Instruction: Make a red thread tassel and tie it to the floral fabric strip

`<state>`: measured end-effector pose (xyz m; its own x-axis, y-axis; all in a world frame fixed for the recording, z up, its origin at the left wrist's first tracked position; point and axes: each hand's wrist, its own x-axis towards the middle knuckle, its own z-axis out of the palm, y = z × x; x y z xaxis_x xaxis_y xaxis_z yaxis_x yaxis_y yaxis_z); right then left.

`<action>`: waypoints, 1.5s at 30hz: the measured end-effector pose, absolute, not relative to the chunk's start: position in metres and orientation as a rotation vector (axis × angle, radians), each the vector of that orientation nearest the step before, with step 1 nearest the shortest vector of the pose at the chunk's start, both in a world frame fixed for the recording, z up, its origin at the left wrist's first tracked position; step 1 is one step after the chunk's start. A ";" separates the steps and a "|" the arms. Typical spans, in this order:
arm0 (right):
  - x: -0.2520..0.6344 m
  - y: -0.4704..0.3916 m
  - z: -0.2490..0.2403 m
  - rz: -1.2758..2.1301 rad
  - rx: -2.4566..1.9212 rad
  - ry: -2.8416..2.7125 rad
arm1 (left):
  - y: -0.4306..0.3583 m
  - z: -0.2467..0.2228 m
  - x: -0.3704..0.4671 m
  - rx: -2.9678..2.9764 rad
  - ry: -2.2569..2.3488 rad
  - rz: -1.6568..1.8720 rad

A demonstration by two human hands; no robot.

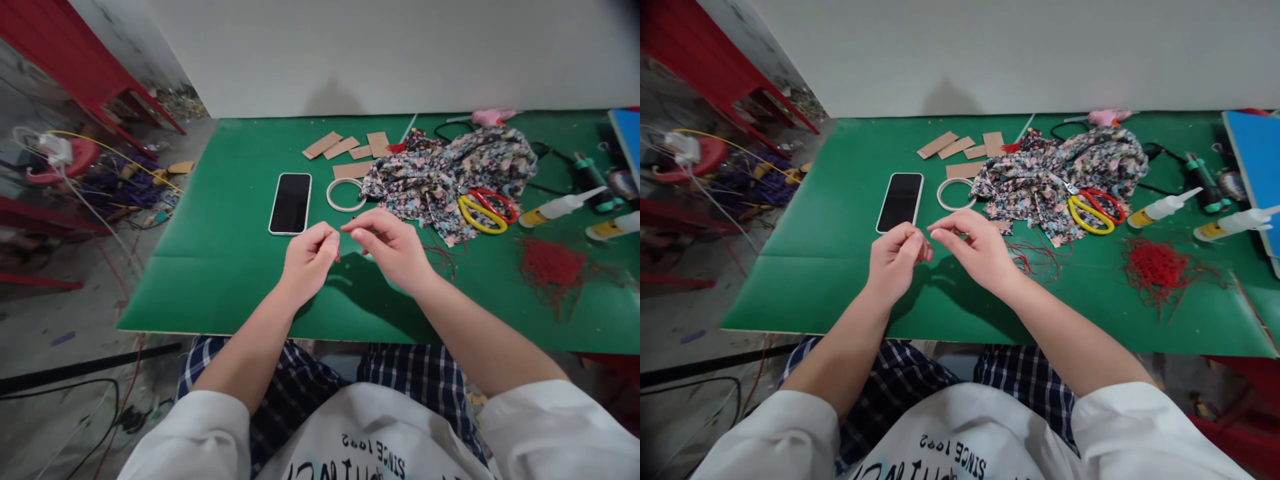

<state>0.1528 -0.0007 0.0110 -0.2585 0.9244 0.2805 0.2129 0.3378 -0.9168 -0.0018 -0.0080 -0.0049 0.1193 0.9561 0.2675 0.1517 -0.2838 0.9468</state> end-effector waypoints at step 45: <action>0.146 -0.007 0.000 0.637 -1.009 -2.084 | -0.005 -0.006 0.006 1.454 1.204 1.304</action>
<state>0.1455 -0.0071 -0.0002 -0.4314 0.8127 0.3916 0.4552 0.5709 -0.6833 0.0056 -0.0049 -0.0063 0.0055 0.9787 0.2052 0.1272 -0.2043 0.9706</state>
